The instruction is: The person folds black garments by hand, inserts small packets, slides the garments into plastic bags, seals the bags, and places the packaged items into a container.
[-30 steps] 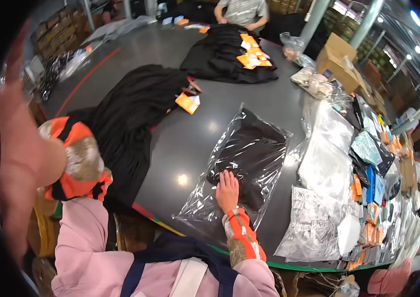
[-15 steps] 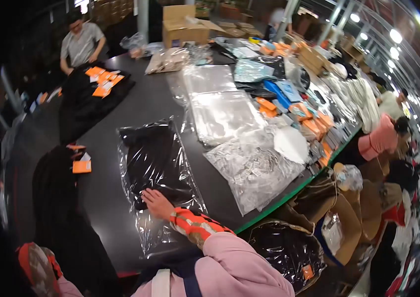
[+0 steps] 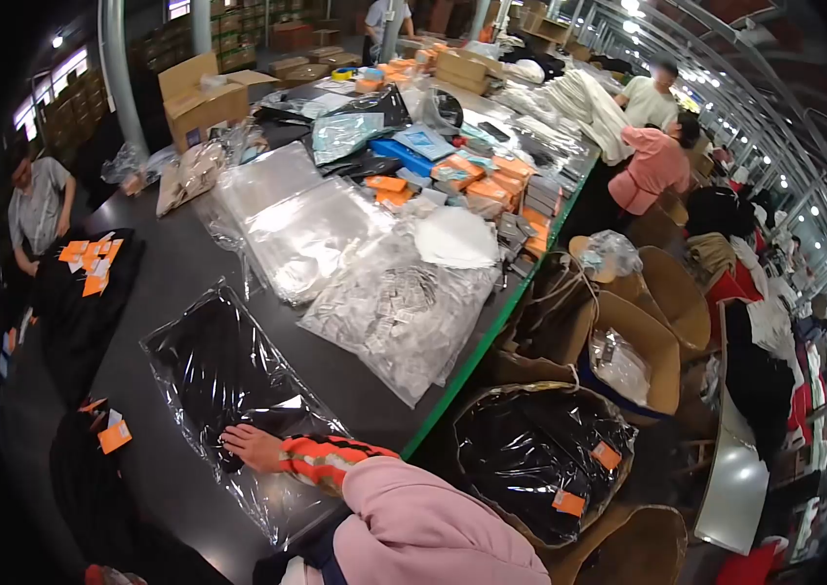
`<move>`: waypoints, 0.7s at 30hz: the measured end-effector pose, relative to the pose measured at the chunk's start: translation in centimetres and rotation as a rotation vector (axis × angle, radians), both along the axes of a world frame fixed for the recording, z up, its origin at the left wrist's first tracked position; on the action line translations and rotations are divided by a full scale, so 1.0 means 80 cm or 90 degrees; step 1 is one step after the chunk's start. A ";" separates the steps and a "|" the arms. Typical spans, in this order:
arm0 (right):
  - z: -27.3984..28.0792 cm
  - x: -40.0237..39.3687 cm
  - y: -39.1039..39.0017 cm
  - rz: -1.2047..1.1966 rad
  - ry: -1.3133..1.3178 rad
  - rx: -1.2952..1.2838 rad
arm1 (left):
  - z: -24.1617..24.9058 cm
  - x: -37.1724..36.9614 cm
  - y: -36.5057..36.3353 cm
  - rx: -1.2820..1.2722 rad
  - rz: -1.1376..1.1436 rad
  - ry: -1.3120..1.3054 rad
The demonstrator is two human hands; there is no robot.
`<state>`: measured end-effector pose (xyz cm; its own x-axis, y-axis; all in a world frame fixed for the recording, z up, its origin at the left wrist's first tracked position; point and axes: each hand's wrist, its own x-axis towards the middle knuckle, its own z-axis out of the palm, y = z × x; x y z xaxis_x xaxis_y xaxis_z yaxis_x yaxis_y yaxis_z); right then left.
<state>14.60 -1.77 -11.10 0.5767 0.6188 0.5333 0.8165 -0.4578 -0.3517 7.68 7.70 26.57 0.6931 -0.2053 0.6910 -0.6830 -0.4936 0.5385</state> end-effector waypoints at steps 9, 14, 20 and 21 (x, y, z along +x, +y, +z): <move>0.021 -0.063 -0.027 0.008 0.044 -0.026 | -0.035 -0.043 0.011 -0.201 -0.012 0.006; 0.034 -0.108 -0.105 0.013 0.158 -0.083 | -0.354 -0.066 -0.001 0.280 0.335 0.409; 0.025 -0.062 -0.083 -0.018 0.121 -0.125 | -0.417 -0.038 -0.020 0.471 0.354 0.441; 0.031 -0.060 -0.083 -0.023 0.100 -0.125 | -0.416 -0.037 -0.015 0.471 0.340 0.445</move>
